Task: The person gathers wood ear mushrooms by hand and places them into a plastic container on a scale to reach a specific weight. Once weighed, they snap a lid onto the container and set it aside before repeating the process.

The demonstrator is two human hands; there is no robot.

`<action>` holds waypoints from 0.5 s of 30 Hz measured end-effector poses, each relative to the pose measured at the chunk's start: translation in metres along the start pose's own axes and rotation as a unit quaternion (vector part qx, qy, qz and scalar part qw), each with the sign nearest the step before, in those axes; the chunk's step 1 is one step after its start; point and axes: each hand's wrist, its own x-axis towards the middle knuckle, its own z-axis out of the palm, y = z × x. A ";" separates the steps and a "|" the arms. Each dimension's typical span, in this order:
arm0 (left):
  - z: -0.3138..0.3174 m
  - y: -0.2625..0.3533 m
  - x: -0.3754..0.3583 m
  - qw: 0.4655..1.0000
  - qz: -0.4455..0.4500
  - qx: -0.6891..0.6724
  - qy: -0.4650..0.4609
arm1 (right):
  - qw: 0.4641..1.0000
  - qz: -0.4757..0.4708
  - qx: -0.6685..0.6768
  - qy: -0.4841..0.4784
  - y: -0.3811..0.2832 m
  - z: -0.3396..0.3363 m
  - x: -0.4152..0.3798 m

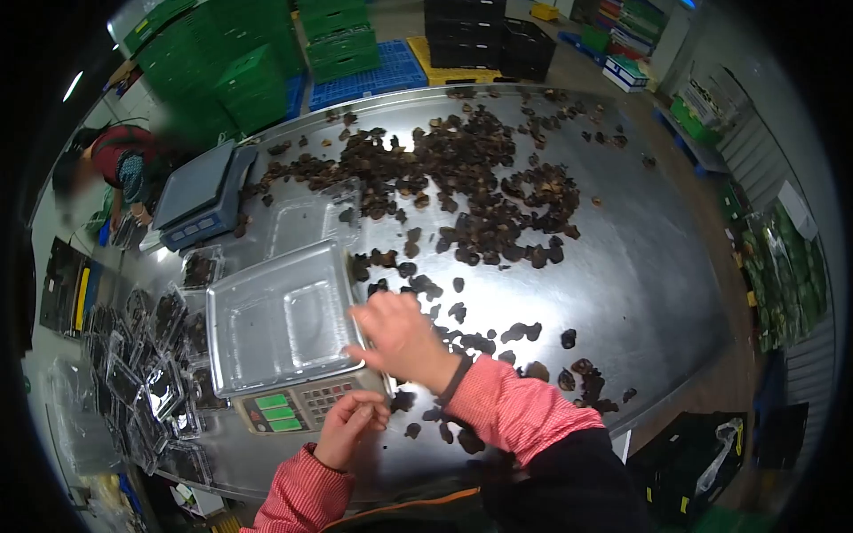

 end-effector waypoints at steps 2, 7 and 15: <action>0.016 -0.014 0.023 0.998 0.004 0.011 0.059 | 0.992 0.124 -0.006 -0.010 0.055 -0.026 -0.022; 0.022 -0.067 0.075 0.982 0.057 0.123 0.130 | 0.936 0.300 -0.183 0.021 0.217 -0.111 -0.089; 0.050 -0.080 0.135 0.855 0.170 0.379 0.310 | 0.882 0.383 -0.270 -0.047 0.321 -0.151 -0.071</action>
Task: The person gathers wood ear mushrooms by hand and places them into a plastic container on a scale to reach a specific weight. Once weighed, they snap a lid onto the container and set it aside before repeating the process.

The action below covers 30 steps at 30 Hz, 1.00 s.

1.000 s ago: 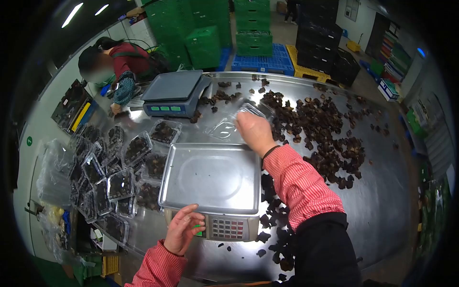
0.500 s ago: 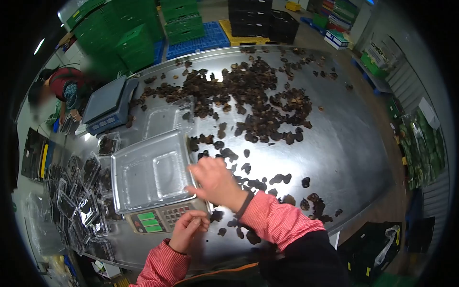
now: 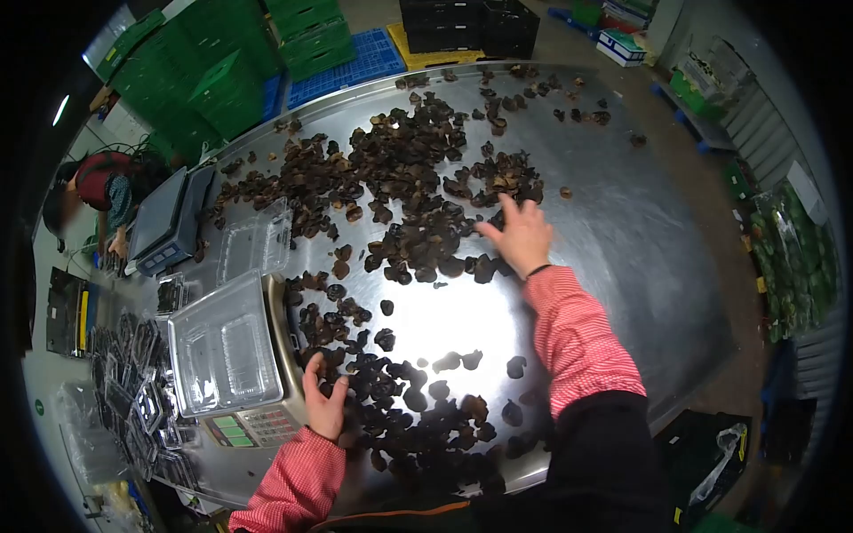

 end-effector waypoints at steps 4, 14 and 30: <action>0.016 0.006 0.014 0.978 0.058 0.178 0.090 | 0.989 -0.142 -0.031 -0.031 -0.056 0.031 -0.008; 0.033 0.058 0.027 0.989 0.093 0.110 -0.030 | 0.934 -0.217 0.282 0.032 -0.009 -0.005 -0.046; 0.052 -0.019 0.131 0.980 0.075 0.144 0.116 | 0.989 0.044 0.084 0.113 0.101 0.093 0.187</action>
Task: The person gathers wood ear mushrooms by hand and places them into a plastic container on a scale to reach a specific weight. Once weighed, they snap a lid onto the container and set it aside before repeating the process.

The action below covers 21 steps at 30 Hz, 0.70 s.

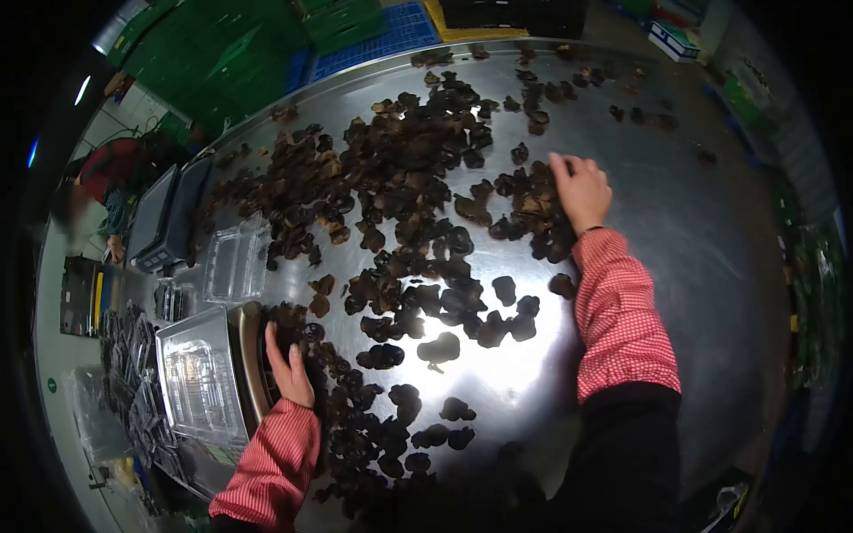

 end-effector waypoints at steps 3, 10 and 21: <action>0.015 0.013 0.025 0.998 0.026 -0.030 -0.046 | 0.990 -0.098 0.064 -0.077 -0.060 0.023 -0.002; 0.051 0.065 0.041 0.988 0.063 -0.030 -0.139 | 0.892 -0.364 0.051 -0.263 -0.189 -0.018 -0.098; -0.035 0.107 -0.062 0.924 0.142 -0.039 -0.353 | 0.795 -0.440 0.174 -0.378 -0.156 -0.131 -0.258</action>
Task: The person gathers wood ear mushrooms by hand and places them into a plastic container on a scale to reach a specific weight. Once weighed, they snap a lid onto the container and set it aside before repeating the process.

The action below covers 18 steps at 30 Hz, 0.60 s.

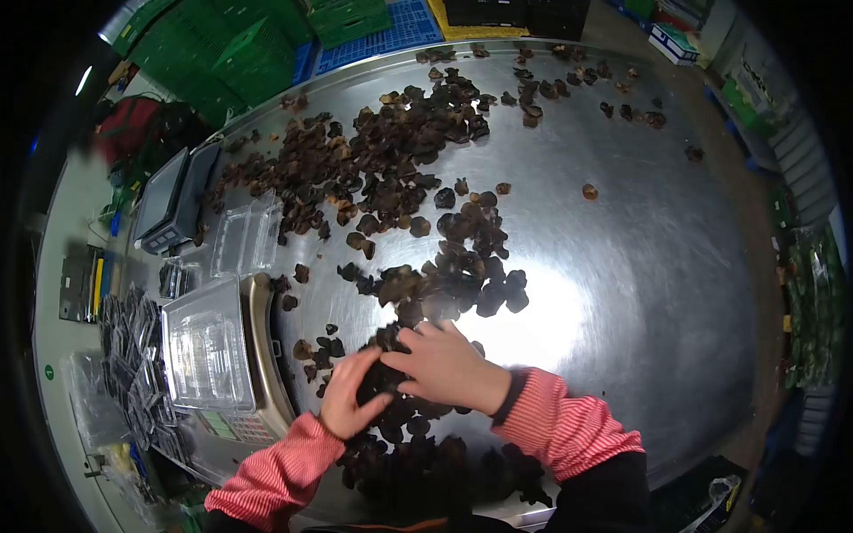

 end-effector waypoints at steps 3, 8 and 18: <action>-0.002 0.008 -0.033 0.999 0.013 0.006 0.050 | 0.986 0.033 0.147 0.074 0.018 -0.023 -0.004; -0.007 -0.009 -0.053 0.972 -0.115 0.074 0.193 | 0.942 0.202 -0.125 0.238 0.078 -0.057 0.012; 0.015 -0.003 -0.054 0.988 -0.088 0.075 0.104 | 0.981 0.080 -0.136 0.112 -0.041 0.034 -0.004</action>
